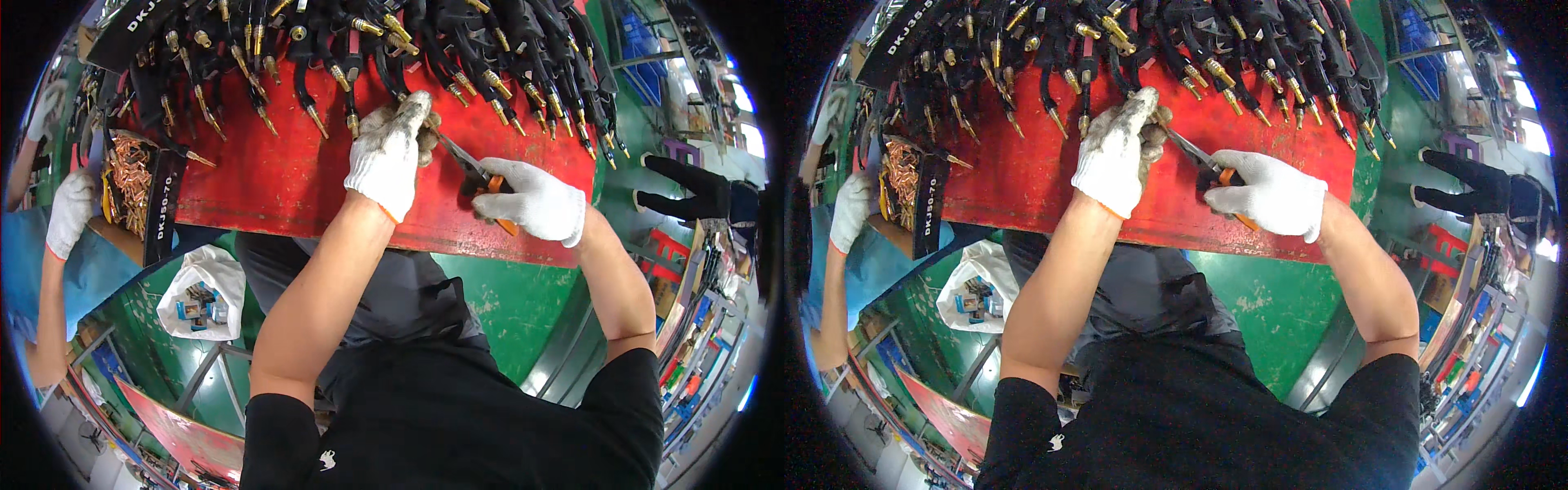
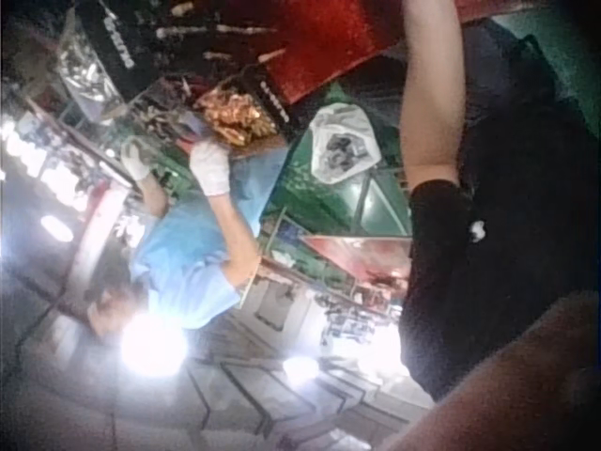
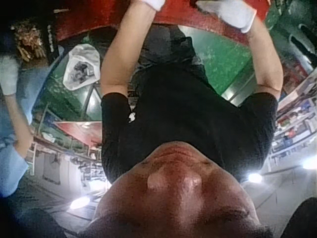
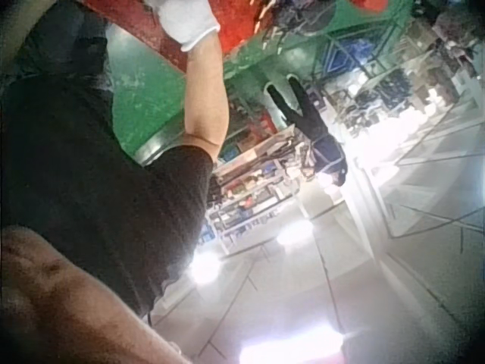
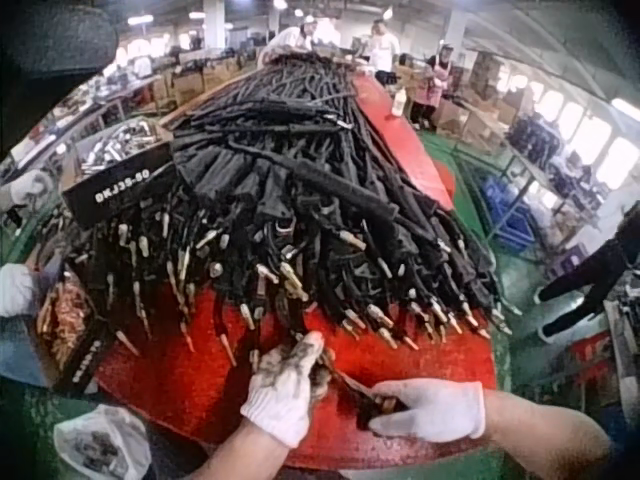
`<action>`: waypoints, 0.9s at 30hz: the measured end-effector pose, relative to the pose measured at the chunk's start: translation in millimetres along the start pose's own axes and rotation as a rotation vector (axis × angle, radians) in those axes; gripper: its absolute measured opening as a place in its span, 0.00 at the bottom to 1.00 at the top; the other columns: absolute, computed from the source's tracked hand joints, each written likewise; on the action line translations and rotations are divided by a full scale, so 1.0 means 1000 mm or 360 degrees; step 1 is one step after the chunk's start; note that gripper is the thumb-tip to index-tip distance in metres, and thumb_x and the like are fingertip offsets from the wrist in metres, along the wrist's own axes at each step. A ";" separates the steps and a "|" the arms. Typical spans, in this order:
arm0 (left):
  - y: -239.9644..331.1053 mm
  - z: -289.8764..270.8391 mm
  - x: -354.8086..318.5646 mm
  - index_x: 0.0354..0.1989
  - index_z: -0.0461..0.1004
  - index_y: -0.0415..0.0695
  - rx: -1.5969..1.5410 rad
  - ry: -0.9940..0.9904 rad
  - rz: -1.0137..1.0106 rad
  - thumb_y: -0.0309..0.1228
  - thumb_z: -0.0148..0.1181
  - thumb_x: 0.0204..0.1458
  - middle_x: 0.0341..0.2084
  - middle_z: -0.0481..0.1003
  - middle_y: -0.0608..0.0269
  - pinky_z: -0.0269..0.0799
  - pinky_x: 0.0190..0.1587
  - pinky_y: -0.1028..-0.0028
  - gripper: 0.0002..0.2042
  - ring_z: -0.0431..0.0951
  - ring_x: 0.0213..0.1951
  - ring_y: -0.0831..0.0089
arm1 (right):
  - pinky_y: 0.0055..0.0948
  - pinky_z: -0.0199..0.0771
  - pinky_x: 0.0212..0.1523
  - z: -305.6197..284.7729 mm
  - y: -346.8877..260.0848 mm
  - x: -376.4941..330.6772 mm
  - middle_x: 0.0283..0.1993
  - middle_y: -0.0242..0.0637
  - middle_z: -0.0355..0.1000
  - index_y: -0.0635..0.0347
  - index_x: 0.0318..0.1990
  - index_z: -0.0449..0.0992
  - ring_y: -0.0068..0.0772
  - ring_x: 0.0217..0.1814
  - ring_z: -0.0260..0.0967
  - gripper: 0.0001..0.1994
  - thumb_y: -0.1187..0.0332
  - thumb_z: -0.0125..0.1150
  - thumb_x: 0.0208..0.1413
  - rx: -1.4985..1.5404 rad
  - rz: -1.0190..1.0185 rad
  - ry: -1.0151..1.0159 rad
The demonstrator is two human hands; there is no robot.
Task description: Assembling or preparing electrical connectors or welding torch components by inserting parts and tightening them using pliers.
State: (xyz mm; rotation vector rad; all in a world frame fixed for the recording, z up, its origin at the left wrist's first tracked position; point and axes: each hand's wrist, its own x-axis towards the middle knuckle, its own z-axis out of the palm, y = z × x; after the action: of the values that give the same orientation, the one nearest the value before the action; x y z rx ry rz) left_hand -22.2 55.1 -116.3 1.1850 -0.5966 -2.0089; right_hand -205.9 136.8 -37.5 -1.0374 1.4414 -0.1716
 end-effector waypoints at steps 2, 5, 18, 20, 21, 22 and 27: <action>0.000 -0.001 0.000 0.38 0.77 0.46 -0.0111 -0.0055 0.0011 0.38 0.61 0.62 0.31 0.81 0.61 0.66 0.24 0.80 0.09 0.74 0.24 0.79 | 0.28 0.71 0.36 -0.005 -0.003 -0.002 0.33 0.32 0.71 0.65 0.51 0.74 0.25 0.35 0.69 0.17 0.63 0.62 0.59 -0.0038 0.0064 -0.0028; 0.002 0.001 0.000 0.39 0.77 0.46 -0.0286 -0.0051 -0.0040 0.39 0.61 0.63 0.31 0.81 0.59 0.67 0.24 0.79 0.10 0.74 0.24 0.78 | 0.29 0.71 0.36 -0.011 -0.009 -0.005 0.32 0.32 0.71 0.67 0.51 0.73 0.24 0.36 0.69 0.18 0.63 0.62 0.60 -0.0138 0.0050 0.0021; 0.003 0.012 0.015 0.32 0.76 0.40 0.0287 0.0076 0.0162 0.31 0.65 0.57 0.23 0.78 0.61 0.62 0.18 0.78 0.07 0.70 0.17 0.79 | 0.44 0.72 0.47 -0.034 -0.093 -0.006 0.40 0.54 0.75 0.65 0.52 0.71 0.53 0.45 0.75 0.18 0.62 0.56 0.60 -0.1672 0.0303 -0.0091; 0.003 0.011 0.014 0.31 0.76 0.40 0.0262 0.0054 0.0183 0.32 0.64 0.57 0.23 0.78 0.60 0.62 0.18 0.79 0.08 0.71 0.17 0.79 | 0.38 0.74 0.40 -0.038 -0.104 -0.008 0.35 0.45 0.73 0.63 0.57 0.70 0.41 0.36 0.73 0.21 0.61 0.57 0.60 -0.1479 0.0408 -0.0122; 0.004 0.010 0.013 0.30 0.76 0.40 0.0220 0.0041 0.0162 0.32 0.64 0.58 0.23 0.78 0.61 0.62 0.18 0.79 0.09 0.71 0.17 0.79 | 0.36 0.74 0.37 -0.039 -0.110 -0.008 0.33 0.41 0.72 0.62 0.58 0.70 0.35 0.32 0.72 0.22 0.60 0.57 0.60 -0.1280 0.0535 -0.0128; 0.005 0.009 0.013 0.30 0.76 0.40 0.0177 0.0029 0.0141 0.33 0.64 0.59 0.22 0.78 0.61 0.63 0.17 0.79 0.09 0.71 0.17 0.80 | 0.36 0.74 0.37 -0.040 -0.111 -0.006 0.33 0.41 0.72 0.62 0.58 0.70 0.35 0.32 0.72 0.22 0.60 0.57 0.60 -0.1299 0.0537 -0.0118; 0.002 0.004 0.016 0.30 0.77 0.41 0.0204 -0.0085 0.0149 0.38 0.60 0.62 0.20 0.78 0.62 0.63 0.18 0.79 0.13 0.72 0.18 0.79 | 0.32 0.75 0.42 -0.053 -0.096 0.004 0.34 0.35 0.73 0.58 0.63 0.71 0.31 0.36 0.73 0.25 0.58 0.59 0.60 -0.1393 0.0398 -0.0222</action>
State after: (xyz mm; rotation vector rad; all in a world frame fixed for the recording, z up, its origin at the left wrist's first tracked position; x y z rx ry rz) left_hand -30.5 41.8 -122.2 1.1586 -0.8037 -1.9522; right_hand -204.8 53.6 34.2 -1.5011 1.5205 0.7629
